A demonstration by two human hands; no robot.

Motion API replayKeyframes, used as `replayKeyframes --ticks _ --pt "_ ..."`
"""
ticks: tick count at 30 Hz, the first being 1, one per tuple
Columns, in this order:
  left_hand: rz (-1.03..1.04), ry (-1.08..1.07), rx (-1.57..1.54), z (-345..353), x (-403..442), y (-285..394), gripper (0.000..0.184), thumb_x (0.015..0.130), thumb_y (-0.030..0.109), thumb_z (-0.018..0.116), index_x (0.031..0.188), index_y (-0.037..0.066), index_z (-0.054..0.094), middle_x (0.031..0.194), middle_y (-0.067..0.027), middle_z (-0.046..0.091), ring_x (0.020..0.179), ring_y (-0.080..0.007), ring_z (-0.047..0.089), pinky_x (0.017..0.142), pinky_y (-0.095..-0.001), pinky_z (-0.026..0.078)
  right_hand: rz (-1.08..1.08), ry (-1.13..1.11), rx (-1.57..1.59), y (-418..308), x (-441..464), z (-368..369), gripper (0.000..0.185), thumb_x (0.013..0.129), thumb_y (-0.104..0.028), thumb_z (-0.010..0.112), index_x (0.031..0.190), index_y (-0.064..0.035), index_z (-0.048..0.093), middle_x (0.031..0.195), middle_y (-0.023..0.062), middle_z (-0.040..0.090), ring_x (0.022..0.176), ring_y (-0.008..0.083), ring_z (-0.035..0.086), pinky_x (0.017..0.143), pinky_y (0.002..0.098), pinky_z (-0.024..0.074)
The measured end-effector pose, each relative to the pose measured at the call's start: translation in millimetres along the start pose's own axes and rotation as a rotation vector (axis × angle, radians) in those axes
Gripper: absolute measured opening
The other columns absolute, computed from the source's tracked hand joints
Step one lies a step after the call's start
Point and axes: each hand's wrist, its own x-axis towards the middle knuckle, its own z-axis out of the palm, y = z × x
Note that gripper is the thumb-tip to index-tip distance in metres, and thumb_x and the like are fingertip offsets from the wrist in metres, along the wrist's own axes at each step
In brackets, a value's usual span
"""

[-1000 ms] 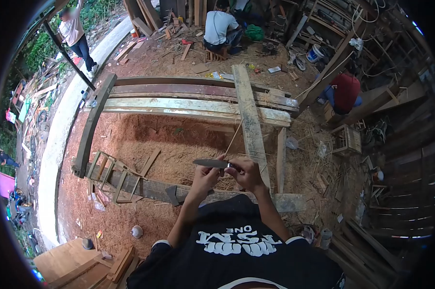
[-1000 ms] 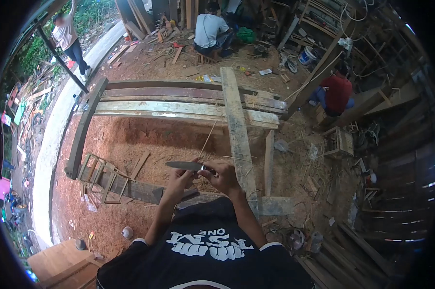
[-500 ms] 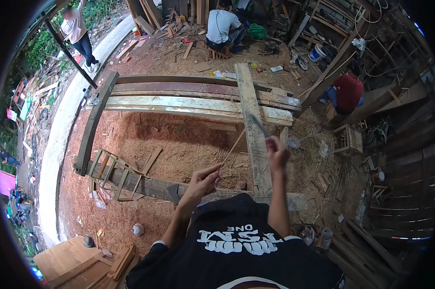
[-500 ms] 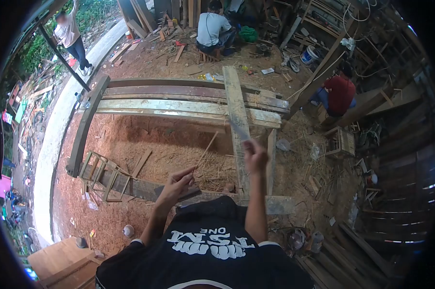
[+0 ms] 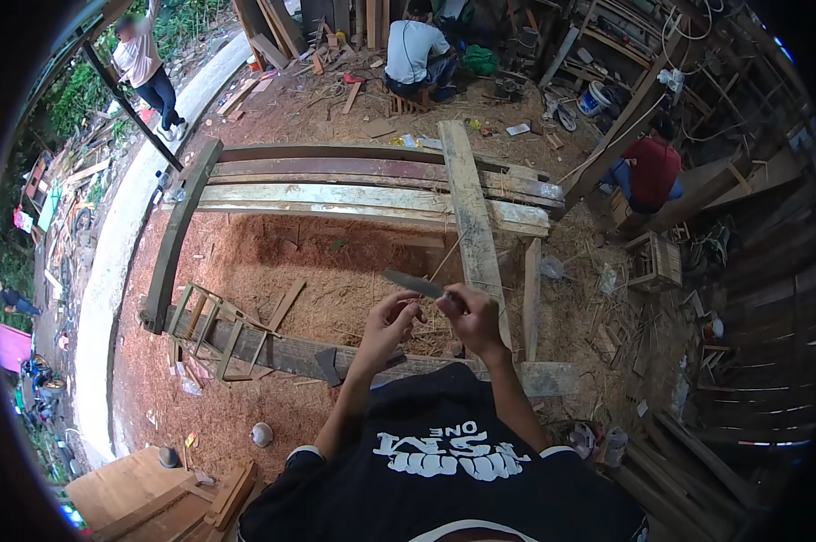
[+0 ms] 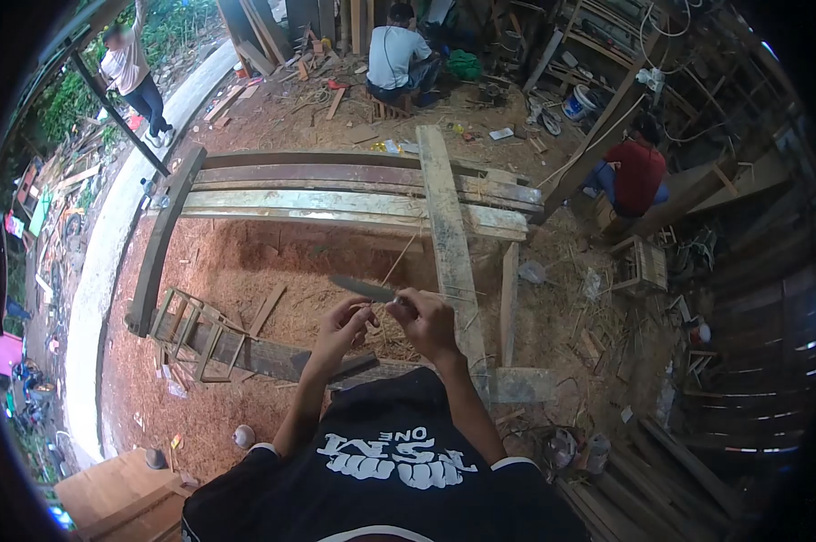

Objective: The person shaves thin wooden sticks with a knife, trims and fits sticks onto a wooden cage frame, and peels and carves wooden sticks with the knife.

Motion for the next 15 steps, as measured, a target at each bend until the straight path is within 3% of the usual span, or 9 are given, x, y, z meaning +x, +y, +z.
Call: replayKeyframes --ticks 2,9,12,15 --pt "0.020 -0.020 -0.054 2 0 2 0.023 0.102 0.014 0.055 0.119 0.001 0.063 0.084 -0.0012 0.066 0.059 -0.0003 0.044 0.049 -0.0180 0.034 -0.055 -0.031 0.029 -3 -1 6 0.036 0.088 -0.042 0.071 0.093 -0.0067 0.068 0.071 0.0084 0.062 0.062 0.0273 0.061 0.058 0.0390 0.0455" --pt "0.025 -0.136 -0.191 -7 -1 -9 0.035 0.102 0.014 0.056 0.135 0.003 0.058 0.080 0.0029 0.061 0.056 -0.0001 0.040 0.048 -0.0183 0.030 -0.140 -0.111 0.060 -8 2 -3 0.037 0.081 -0.044 0.077 0.084 -0.0068 0.072 0.068 0.0076 0.065 0.062 0.0245 0.061 0.061 0.0367 0.0449" --pt "-0.054 -0.138 -0.167 -9 -11 -1 0.037 0.102 0.013 0.056 0.138 0.004 0.056 0.079 0.0039 0.059 0.054 -0.0004 0.037 0.047 -0.0186 0.028 -0.289 -0.008 -0.020 0 10 -10 0.038 0.081 -0.044 0.078 0.084 -0.0064 0.072 0.066 0.0066 0.064 0.058 0.0239 0.060 0.059 0.0361 0.0448" --pt "-0.076 -0.158 -0.182 -15 -13 -2 0.036 0.102 0.013 0.056 0.137 0.003 0.057 0.078 0.0037 0.059 0.053 -0.0005 0.036 0.046 -0.0188 0.026 -0.135 0.099 -0.082 24 14 -29 0.038 0.080 -0.043 0.079 0.082 -0.0060 0.072 0.069 0.0071 0.066 0.060 0.0243 0.063 0.060 0.0360 0.0459"
